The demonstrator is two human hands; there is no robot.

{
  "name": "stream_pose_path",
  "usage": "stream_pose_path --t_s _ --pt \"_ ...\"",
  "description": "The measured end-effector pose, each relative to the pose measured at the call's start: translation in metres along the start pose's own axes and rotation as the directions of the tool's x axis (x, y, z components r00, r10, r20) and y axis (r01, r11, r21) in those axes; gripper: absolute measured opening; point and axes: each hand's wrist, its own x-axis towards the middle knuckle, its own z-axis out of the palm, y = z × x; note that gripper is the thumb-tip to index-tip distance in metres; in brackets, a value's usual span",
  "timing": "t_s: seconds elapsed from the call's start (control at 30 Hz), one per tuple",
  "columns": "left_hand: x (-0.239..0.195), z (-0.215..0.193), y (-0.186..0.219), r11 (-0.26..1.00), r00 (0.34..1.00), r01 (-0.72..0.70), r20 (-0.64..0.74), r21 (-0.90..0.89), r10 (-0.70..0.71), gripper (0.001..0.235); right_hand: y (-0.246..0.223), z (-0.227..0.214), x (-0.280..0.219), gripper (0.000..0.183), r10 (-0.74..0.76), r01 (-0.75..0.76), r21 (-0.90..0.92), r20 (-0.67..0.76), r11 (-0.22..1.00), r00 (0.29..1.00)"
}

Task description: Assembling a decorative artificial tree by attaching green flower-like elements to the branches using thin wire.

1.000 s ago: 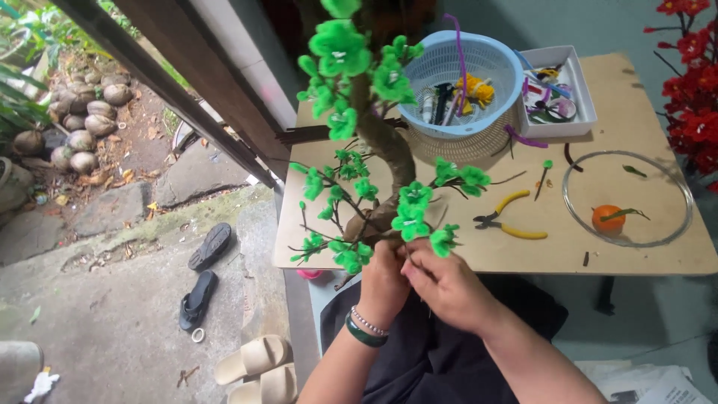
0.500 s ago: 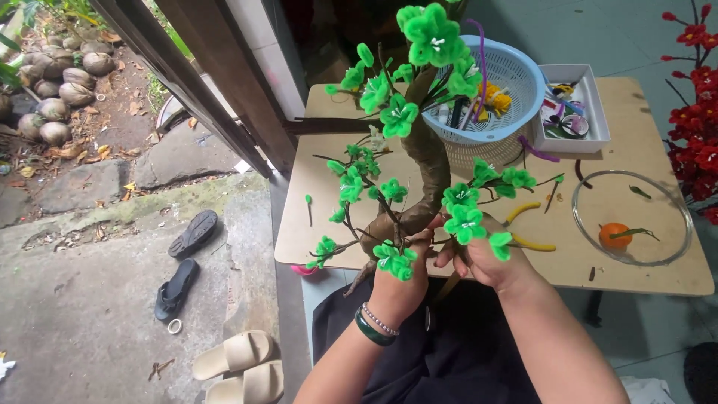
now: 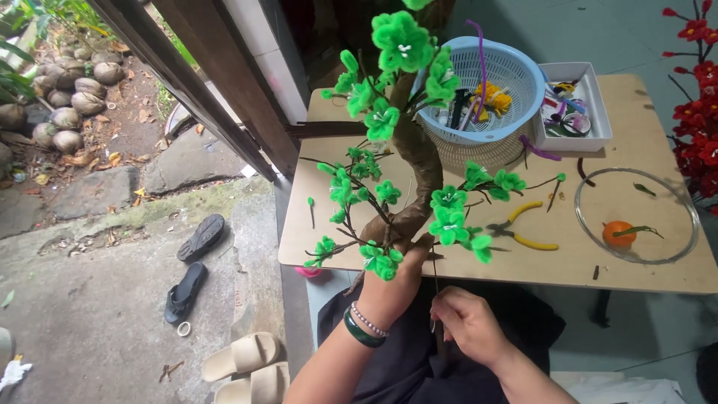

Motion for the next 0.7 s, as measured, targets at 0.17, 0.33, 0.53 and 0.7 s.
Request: stream_pose_path --t_s 0.17,0.33,0.53,0.7 --pt "0.053 -0.050 0.021 0.977 0.975 0.171 0.165 -0.129 -0.149 0.015 -0.005 -0.010 0.026 0.047 0.734 -0.737 0.028 -0.115 0.676 0.669" --pt "0.010 -0.016 -0.005 0.977 0.915 0.210 0.363 -0.049 -0.178 0.014 0.022 -0.025 0.058 0.037 0.664 -0.681 -0.130 -0.153 0.721 0.732" --pt "0.031 -0.042 0.008 0.937 0.861 0.325 0.449 -0.128 -0.237 0.027 0.035 -0.023 0.098 0.029 0.633 -0.622 0.115 -0.118 0.774 0.765" --pt "0.016 -0.032 0.002 0.968 0.912 0.239 0.361 -0.076 -0.197 0.033 -0.001 -0.049 0.109 0.041 0.525 -0.448 0.345 -0.173 0.825 0.833"
